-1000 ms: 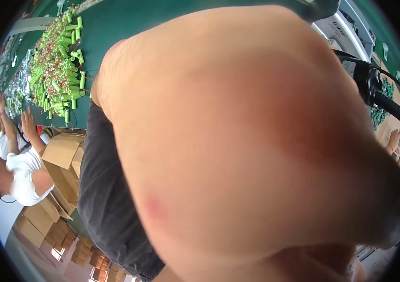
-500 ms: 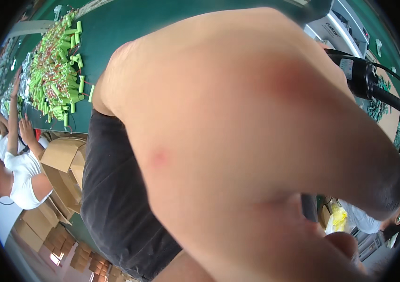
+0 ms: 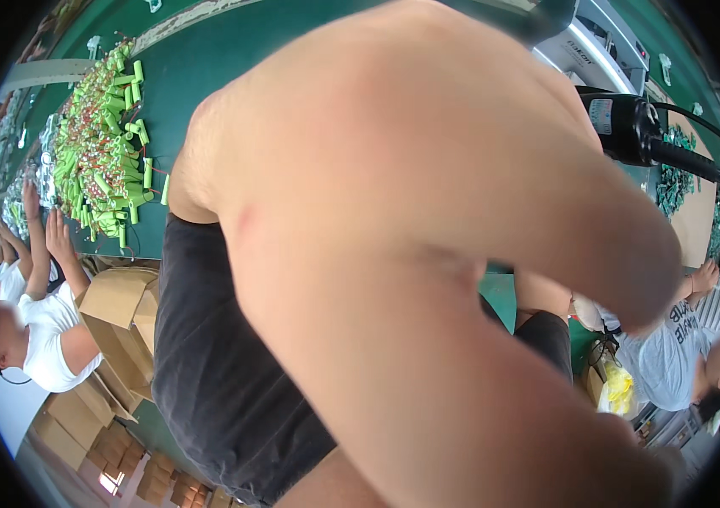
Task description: Assembling small electronic components on a production line using an electric screwdriver.
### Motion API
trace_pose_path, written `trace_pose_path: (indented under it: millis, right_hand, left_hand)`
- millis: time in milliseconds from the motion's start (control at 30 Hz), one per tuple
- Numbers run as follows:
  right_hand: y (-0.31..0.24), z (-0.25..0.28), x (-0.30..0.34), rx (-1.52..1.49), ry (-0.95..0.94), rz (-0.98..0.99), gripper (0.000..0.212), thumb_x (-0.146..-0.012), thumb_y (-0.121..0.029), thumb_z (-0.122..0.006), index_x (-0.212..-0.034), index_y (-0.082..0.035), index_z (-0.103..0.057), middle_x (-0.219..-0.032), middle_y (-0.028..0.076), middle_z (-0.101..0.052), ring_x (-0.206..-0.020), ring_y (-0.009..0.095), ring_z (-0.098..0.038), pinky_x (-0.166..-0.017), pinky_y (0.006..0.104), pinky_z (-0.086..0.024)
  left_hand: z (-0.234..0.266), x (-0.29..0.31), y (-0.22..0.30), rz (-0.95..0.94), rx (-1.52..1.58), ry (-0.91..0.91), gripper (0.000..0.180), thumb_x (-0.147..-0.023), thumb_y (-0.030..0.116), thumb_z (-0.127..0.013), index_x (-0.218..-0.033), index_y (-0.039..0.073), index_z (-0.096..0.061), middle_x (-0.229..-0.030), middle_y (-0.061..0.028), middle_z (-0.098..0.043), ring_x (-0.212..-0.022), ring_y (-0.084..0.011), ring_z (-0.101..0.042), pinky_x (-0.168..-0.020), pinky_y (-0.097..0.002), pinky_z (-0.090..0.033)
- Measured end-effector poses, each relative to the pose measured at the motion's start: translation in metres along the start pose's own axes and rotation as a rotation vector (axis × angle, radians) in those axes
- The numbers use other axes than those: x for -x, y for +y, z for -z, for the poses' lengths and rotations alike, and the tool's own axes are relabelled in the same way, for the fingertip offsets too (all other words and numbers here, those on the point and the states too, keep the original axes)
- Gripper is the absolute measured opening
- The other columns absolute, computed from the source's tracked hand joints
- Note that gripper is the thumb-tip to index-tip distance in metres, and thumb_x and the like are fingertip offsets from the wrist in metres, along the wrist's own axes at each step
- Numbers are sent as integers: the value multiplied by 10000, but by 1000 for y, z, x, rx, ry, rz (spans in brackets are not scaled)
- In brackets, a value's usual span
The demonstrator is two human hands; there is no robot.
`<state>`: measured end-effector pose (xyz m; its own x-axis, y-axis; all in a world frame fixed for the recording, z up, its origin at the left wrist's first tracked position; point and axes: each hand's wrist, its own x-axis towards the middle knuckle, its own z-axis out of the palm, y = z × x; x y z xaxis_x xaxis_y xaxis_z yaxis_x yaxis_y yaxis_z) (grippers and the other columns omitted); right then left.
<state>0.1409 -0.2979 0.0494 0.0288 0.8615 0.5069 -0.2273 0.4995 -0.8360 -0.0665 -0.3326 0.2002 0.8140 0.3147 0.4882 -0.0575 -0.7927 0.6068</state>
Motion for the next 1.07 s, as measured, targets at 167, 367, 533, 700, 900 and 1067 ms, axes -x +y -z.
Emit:
trace_pose_path:
  millis: [167,367,533,700,900,1067]
  right_hand:
    - [-12,-5,-3,-17,-44,-16,370,-830,175,-693,-1123,1,-549,-788,44,-636,-665,95,-601,-621,234,-471]
    - [-14,-5,-7,-105,-57,-3,352,-847,168,-690,-1135,9,-566,-799,25,-625,-694,82,-585,-632,242,-463]
    - [-9,-2,-5,-64,-81,45,337,-864,90,-740,-1153,17,-583,-816,16,-666,-717,88,-613,-667,259,-505]
    - [-10,-4,-9,54,-148,129,400,-854,127,-701,-1193,-24,-551,-793,46,-654,-629,118,-605,-583,259,-487]
    - [-10,-8,-10,36,-179,149,395,-860,100,-712,-1199,-25,-552,-814,40,-649,-651,123,-601,-577,272,-485]
    - [-16,10,-7,-151,40,47,403,-911,73,-653,-1257,-1,-462,-780,76,-616,-602,132,-590,-557,258,-495]
  left_hand:
    - [42,6,-5,259,-6,-232,230,-901,144,-671,-1083,13,-724,-919,-118,-764,-863,-234,-734,-782,-341,-575]
    - [80,-3,-87,731,-159,-252,231,-911,153,-674,-1088,13,-723,-917,-110,-770,-872,-211,-738,-793,-335,-576]
    - [52,13,-228,633,-304,269,177,-889,140,-695,-999,5,-726,-904,-123,-765,-826,-213,-733,-784,-335,-576]
    - [46,15,-286,591,-725,394,185,-856,170,-733,-984,37,-727,-860,-165,-710,-833,-354,-691,-799,-441,-562]
    - [46,18,-291,530,-962,413,161,-841,202,-738,-893,50,-723,-1009,-155,-666,-941,-365,-666,-818,-470,-542]
    - [25,4,-245,513,-796,348,237,-772,248,-806,-893,63,-720,-1194,-208,-597,-1106,-386,-613,-946,-468,-509]
